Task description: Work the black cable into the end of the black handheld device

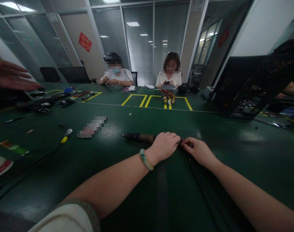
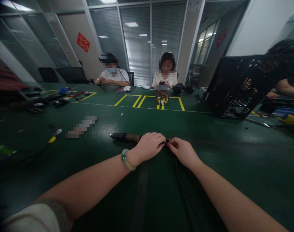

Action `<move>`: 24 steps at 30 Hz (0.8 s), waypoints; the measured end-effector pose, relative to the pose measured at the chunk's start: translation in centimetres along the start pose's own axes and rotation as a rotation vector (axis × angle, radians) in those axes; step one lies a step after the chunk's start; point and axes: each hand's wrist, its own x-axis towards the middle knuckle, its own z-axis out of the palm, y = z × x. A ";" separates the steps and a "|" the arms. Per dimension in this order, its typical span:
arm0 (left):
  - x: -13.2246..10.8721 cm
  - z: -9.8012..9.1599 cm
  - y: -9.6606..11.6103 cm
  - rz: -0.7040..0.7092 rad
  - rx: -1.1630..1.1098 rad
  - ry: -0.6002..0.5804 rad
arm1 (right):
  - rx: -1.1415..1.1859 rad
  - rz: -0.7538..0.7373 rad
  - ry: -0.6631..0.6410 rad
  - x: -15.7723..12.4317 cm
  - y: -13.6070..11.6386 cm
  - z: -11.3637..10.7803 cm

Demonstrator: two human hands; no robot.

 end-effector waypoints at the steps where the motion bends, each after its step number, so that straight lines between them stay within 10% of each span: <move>1: 0.0 0.0 0.0 0.000 -0.006 0.000 | 0.001 -0.001 0.000 0.0 0.0 0.0; 24: 0.0 -0.1 0.0 -0.003 -0.015 0.006 | 0.018 -0.008 -0.013 0.0 0.1 0.0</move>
